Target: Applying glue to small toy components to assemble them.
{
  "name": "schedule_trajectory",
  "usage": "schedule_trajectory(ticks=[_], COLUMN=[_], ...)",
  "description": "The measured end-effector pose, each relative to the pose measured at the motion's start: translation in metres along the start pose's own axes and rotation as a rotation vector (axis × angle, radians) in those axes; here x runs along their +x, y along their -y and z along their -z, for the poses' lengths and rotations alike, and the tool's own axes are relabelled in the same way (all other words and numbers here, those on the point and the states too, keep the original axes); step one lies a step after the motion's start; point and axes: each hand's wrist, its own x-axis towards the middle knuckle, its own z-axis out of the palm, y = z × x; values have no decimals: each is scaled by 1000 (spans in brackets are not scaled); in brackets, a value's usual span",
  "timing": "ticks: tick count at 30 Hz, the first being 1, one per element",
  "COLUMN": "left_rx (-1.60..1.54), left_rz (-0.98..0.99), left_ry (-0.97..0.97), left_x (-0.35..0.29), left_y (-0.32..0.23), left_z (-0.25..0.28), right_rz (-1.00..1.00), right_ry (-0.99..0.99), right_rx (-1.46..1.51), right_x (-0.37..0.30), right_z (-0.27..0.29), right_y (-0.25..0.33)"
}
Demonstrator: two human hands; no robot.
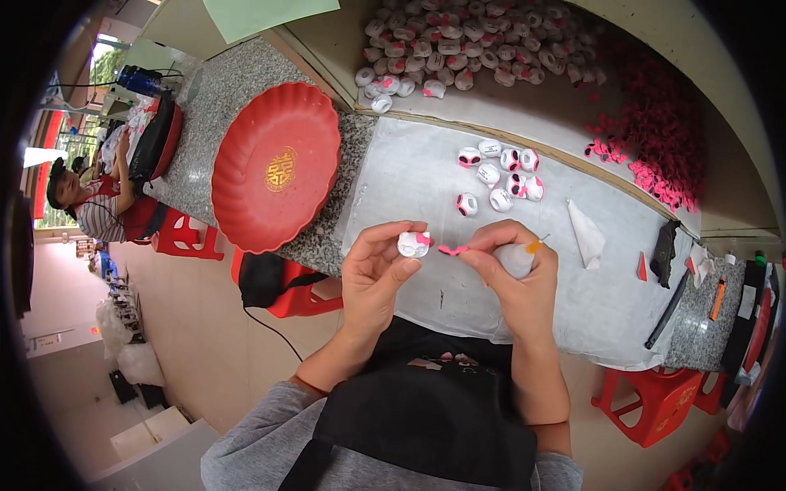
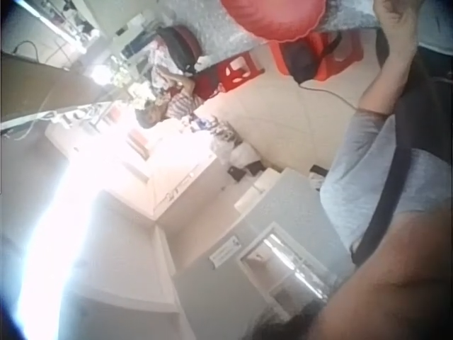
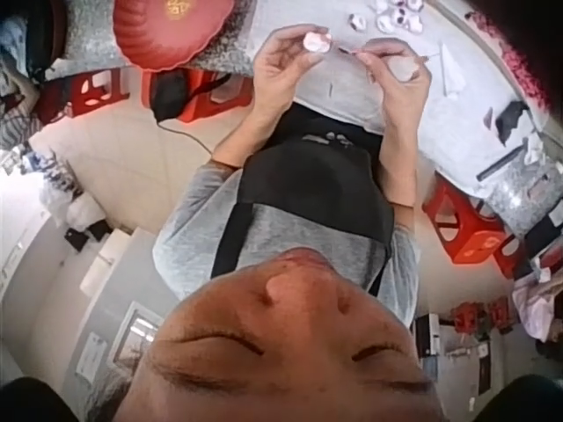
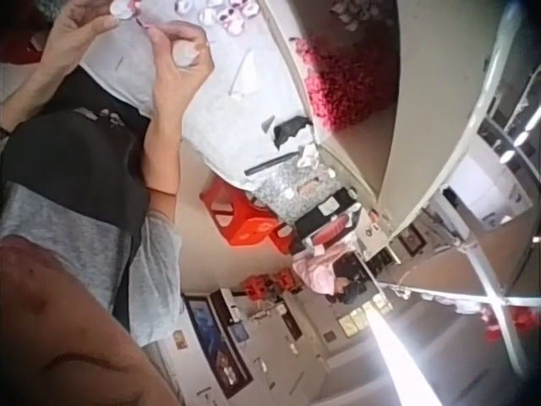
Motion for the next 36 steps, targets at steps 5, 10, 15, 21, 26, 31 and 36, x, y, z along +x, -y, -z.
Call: schedule_trajectory(ticks=[5, 10, 15, 21, 26, 31, 36], left_rx=[242, 408, 423, 161, 83, 82, 30], left_rz=[-169, -232, -262, -185, -114, -124, -65], left_ry=[58, 79, 84, 109, 93, 167, 213], left_x=[0, 0, -1, 0, -1, -4, -4], left_y=[2, 2, 1, -6, -8, -9, -9], left_z=[1, 1, 1, 2, 4, 8, 9], right_rz=[-31, -81, -97, -39, 35, -8, -16], right_ry=[89, 87, 58, 101, 181, 249, 231], right_rx=[127, 180, 204, 151, 124, 47, 38], right_x=[-4, -3, -4, -5, -7, -6, -7], right_z=[-11, -17, -19, -20, -23, -21, -18], right_y=[0, -4, -6, -12, -5, -3, -4])
